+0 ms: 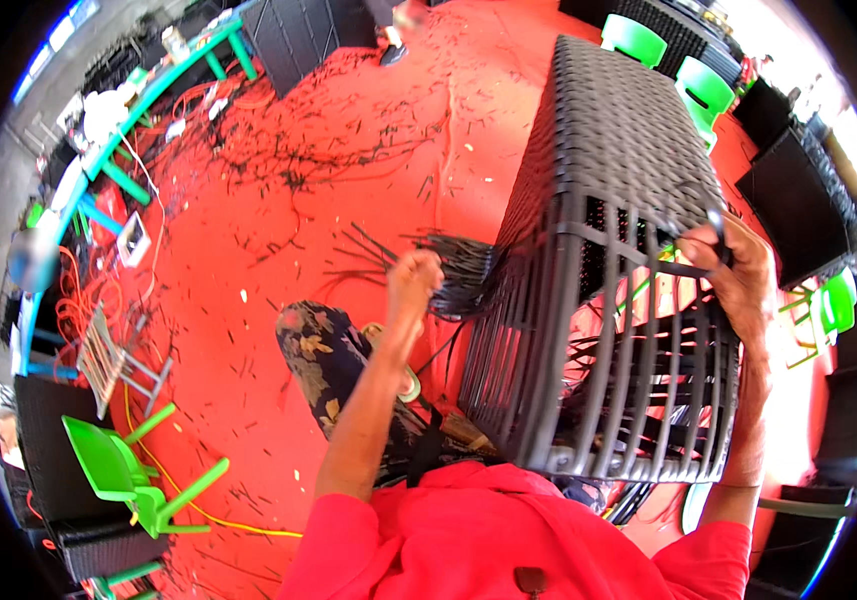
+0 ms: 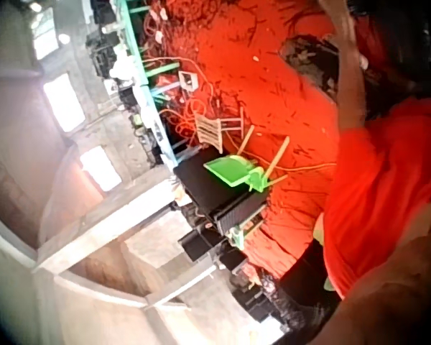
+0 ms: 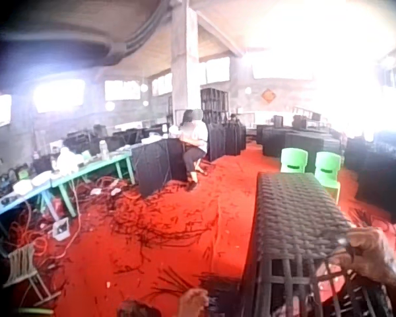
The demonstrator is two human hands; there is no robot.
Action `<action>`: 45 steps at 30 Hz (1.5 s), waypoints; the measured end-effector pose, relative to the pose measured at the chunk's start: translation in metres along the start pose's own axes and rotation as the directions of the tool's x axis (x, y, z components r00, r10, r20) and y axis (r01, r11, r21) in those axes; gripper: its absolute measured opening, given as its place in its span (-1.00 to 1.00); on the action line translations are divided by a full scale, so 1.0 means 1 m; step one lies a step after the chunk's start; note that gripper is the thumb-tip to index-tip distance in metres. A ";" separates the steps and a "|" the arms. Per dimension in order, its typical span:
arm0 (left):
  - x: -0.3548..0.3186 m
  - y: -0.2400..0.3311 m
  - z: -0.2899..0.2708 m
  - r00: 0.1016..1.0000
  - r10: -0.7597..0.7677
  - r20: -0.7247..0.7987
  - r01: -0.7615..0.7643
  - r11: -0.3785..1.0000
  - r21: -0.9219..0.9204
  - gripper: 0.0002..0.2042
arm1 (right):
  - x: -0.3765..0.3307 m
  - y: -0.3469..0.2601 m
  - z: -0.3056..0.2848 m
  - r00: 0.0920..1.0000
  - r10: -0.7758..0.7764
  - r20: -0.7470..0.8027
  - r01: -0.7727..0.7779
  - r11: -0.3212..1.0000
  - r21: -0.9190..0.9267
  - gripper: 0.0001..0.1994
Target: The person weaves a black wicker bench by threading strips of material through the frame by hand.
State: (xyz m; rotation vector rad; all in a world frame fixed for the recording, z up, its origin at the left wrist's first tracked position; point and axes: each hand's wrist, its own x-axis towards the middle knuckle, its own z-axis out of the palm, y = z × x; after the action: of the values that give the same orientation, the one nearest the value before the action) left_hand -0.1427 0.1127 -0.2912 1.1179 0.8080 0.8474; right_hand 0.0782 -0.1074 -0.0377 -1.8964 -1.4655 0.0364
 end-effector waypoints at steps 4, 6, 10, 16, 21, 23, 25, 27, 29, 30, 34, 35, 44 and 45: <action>-0.057 -0.157 -0.006 0.954 -0.296 0.034 0.293 0.911 -0.289 -0.93 | -0.001 0.003 -0.004 0.998 0.066 0.012 -0.067 0.995 0.068 -0.91; -0.061 -0.193 0.002 0.940 -0.323 0.108 0.335 0.933 -0.128 -0.90 | 0.001 0.003 -0.002 0.999 0.048 0.021 -0.049 0.997 0.051 -0.91; -0.046 -0.125 0.026 0.998 0.048 0.042 -0.062 0.873 0.484 -0.78 | -0.002 0.005 -0.001 0.993 0.113 0.017 -0.113 0.994 -0.013 -0.92; -0.036 -0.111 0.025 0.936 0.182 0.300 -0.338 0.698 0.631 -0.69 | -0.006 -0.010 -0.003 0.994 0.105 -0.036 -0.106 0.994 -0.010 -0.91; -0.033 -0.100 0.012 0.920 0.338 0.201 -0.380 0.633 0.674 -0.78 | -0.005 -0.013 0.002 0.993 0.108 -0.039 -0.109 0.994 -0.015 -0.88; -0.034 -0.087 0.007 0.892 0.365 0.265 -0.436 0.546 0.716 -0.76 | -0.005 -0.014 0.004 0.993 0.105 -0.049 -0.106 0.994 -0.024 -0.88; -0.039 -0.077 0.007 0.861 0.399 0.315 -0.492 0.498 0.714 -0.76 | -0.005 -0.013 0.004 0.991 0.119 -0.063 -0.120 0.992 -0.022 -0.90; -0.041 -0.083 0.016 0.858 0.377 0.350 -0.512 0.566 0.646 -0.77 | -0.006 -0.010 -0.001 0.997 0.067 -0.046 -0.070 0.996 -0.059 -0.92; -0.049 -0.082 0.027 0.844 0.348 0.407 -0.536 0.540 0.649 -0.78 | -0.002 -0.012 -0.004 0.999 0.018 -0.033 -0.021 0.998 -0.066 -0.95; -0.050 -0.082 0.034 0.832 0.362 0.421 -0.555 0.537 0.636 -0.76 | -0.001 -0.007 -0.004 0.987 -0.151 -0.056 0.142 0.980 -0.136 -0.92; -0.025 -0.097 0.027 0.918 0.226 0.325 -0.390 0.370 0.843 -0.89 | 0.006 -0.007 0.005 0.996 -0.084 -0.018 0.080 0.985 -0.152 -0.90; -0.012 -0.095 0.022 0.931 0.126 0.343 -0.366 0.300 0.881 -0.87 | 0.007 -0.005 0.005 0.993 -0.105 -0.051 0.096 0.984 -0.153 -0.90; 0.058 -0.131 -0.106 0.977 -0.203 0.059 -0.071 -0.053 0.996 -0.80 | 0.007 -0.006 -0.001 0.999 -0.001 0.036 0.003 0.999 -0.054 -0.90; 0.053 -0.138 -0.101 0.971 -0.229 0.069 -0.083 -0.052 0.995 -0.81 | 0.009 -0.009 0.000 0.999 0.013 0.053 -0.010 0.998 -0.064 -0.90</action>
State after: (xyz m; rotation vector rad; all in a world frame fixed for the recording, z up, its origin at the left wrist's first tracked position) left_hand -0.1854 0.1726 -0.4546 2.4489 1.3438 -0.2695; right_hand 0.0739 -0.0992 -0.0290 -1.9692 -1.5075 0.0466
